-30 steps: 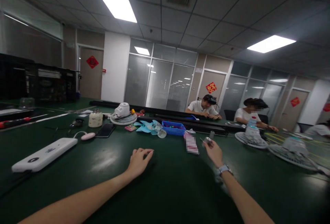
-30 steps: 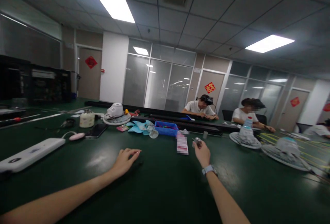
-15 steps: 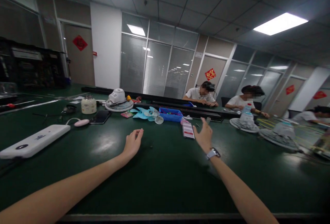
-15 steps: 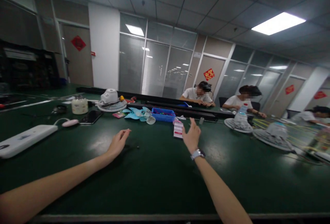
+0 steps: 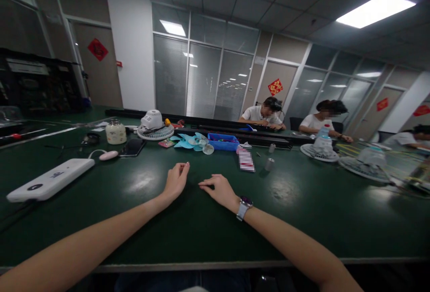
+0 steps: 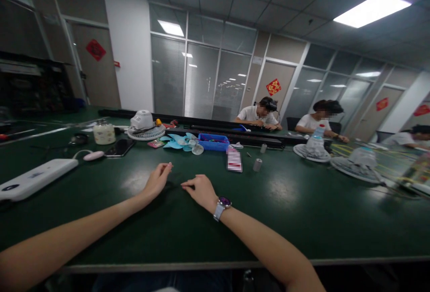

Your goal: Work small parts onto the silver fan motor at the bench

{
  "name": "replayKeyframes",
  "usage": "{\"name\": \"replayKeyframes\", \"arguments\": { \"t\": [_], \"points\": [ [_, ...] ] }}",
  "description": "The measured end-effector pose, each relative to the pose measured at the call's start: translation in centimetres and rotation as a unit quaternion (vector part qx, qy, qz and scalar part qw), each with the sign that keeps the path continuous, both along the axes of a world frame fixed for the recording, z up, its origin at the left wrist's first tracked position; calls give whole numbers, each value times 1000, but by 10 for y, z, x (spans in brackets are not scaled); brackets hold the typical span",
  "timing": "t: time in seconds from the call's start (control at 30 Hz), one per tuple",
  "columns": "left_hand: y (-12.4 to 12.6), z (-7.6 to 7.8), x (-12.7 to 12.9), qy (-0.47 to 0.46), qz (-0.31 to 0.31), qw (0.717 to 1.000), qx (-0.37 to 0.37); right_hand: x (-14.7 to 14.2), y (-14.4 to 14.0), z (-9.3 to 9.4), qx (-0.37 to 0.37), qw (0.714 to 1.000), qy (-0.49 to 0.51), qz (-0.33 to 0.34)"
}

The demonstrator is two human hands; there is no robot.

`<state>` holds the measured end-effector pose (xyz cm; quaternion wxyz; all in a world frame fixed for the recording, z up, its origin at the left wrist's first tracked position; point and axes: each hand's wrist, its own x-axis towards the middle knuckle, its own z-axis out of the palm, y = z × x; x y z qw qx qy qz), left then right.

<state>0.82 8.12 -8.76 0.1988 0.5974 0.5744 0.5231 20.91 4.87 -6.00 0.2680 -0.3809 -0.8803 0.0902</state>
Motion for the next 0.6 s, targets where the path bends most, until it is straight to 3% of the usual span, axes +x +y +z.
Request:
{"name": "replayKeyframes", "arguments": {
  "t": [0.1,0.17,0.23,0.33,0.4,0.5,0.6],
  "points": [
    [-2,1,-1,11,-5,1000,-6,18,9,3,37,999,32,-7],
    [-2,1,-2,19,-3,1000,-11,46,25,8,85,993,50,-64],
    [-3,1,-2,25,-2,1000,-8,86,46,16,138,973,68,-173],
    [-2,0,-1,25,-5,1000,-5,153,80,24,194,911,89,-352],
    [-1,-1,-1,25,-4,1000,-10,190,95,24,200,876,91,-430],
    [-1,-1,-1,28,-10,999,-21,223,106,15,185,854,82,-480],
    [-2,1,-2,33,-19,999,-21,233,110,6,178,849,89,-489]
  ]
}}
